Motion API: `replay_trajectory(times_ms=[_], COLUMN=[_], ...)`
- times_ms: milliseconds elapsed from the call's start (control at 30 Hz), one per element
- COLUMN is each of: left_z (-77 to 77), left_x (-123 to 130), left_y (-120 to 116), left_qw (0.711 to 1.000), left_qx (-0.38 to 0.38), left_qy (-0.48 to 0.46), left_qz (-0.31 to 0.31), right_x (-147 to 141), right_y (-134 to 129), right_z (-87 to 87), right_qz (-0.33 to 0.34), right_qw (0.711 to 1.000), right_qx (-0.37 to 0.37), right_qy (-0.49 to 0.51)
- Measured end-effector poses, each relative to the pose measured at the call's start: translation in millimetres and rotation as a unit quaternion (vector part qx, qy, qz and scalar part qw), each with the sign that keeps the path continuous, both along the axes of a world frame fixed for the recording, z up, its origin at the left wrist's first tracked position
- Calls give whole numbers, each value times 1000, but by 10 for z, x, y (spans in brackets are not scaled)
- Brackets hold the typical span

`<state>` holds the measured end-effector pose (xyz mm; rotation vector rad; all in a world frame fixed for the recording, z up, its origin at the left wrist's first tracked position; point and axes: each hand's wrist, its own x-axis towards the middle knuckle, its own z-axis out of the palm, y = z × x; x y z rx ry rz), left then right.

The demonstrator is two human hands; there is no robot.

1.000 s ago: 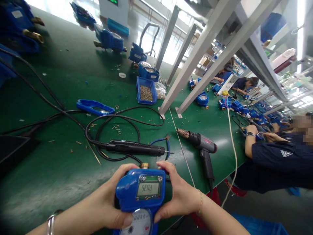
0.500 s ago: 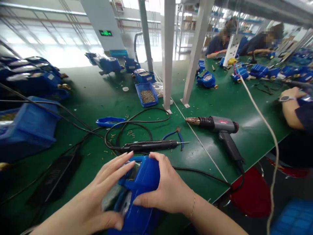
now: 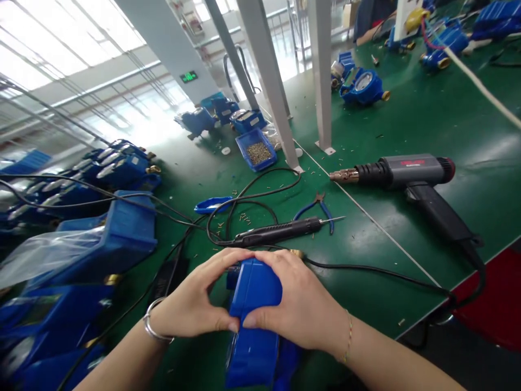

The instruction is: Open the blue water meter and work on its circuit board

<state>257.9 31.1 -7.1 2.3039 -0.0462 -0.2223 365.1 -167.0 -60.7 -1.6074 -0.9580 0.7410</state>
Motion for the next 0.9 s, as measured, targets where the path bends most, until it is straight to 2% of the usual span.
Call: replay_trajectory(times_ms=[167, 300, 433, 700, 900], left_z=[-139, -188, -181, -116, -94], left_x=[-174, -191, -152, -294, -231], left_y=[67, 129, 143, 101, 88], left_qw=[998, 996, 995, 997, 998], left_qx=[-21, -6, -5, 30, -11], left_qy=[-62, -89, -93, -72, -66], left_qz=[10, -23, -43, -9, -16], right_x=[-16, -9, -5, -24, 13], right_y=[36, 41, 33, 40, 5], right_z=[111, 106, 70, 66, 5], right_qz=[29, 54, 55, 52, 60], right_qw=[1000, 998, 998, 998, 998], right_qx=[-7, -23, -19, -18, -5], right_qy=[-2, -8, -10, -8, 23])
